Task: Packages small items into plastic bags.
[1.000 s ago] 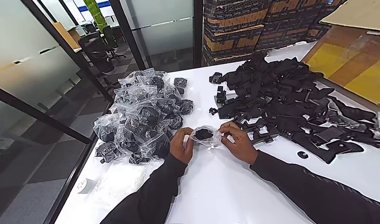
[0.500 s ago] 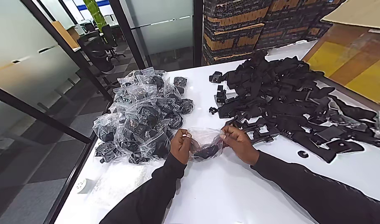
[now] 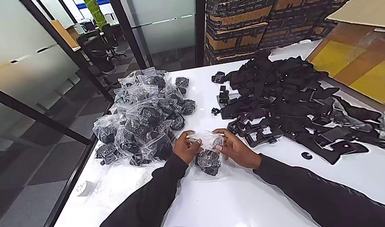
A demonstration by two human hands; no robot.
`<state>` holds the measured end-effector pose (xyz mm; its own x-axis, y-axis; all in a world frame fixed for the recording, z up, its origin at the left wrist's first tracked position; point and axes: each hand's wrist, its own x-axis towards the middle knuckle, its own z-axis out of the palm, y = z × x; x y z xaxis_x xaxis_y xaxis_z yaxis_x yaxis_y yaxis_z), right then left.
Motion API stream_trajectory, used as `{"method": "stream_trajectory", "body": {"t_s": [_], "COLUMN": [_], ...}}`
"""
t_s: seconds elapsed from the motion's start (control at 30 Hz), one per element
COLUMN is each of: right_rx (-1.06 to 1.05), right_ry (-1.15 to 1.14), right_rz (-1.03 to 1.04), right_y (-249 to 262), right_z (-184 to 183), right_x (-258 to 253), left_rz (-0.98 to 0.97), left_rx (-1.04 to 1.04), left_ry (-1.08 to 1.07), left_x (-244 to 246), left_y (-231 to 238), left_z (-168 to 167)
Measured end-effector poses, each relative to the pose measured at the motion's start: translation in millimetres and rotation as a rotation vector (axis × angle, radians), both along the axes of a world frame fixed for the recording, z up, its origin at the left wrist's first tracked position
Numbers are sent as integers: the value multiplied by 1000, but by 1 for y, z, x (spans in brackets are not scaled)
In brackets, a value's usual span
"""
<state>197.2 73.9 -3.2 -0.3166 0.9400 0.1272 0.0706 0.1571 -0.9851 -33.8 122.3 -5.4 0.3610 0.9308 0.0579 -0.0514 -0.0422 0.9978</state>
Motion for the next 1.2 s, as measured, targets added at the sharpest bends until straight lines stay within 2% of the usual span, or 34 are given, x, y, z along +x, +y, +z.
{"method": "stream_trajectory", "body": {"t_s": [0.17,0.33,0.5,0.63,0.87,1.07,1.2], "right_rx": [76,-5,-17,-3,-52,-95,-138], "right_ry": [-73,52,98,35,47,213,261], "right_rz": [75,291,467,569,485,620,571], "right_y": [3,12,18,20,22,32,32], "right_z": [1,-5,-3,2,-2,-13,-12], "right_x": [9,22,27,30,34,43,44], "left_rz": [-129,-314,-253,-189,-220,-252,-258], "left_rx": [2,12,39,35,3,6,-2], "left_ry": [22,-37,-33,-7,37,70,103], "left_x": [-4,-10,-9,-7,-6,-6,-6], "left_y": [0,4,6,5,5,4,3], "left_z": [2,2,-2,-1,1,1,4]}}
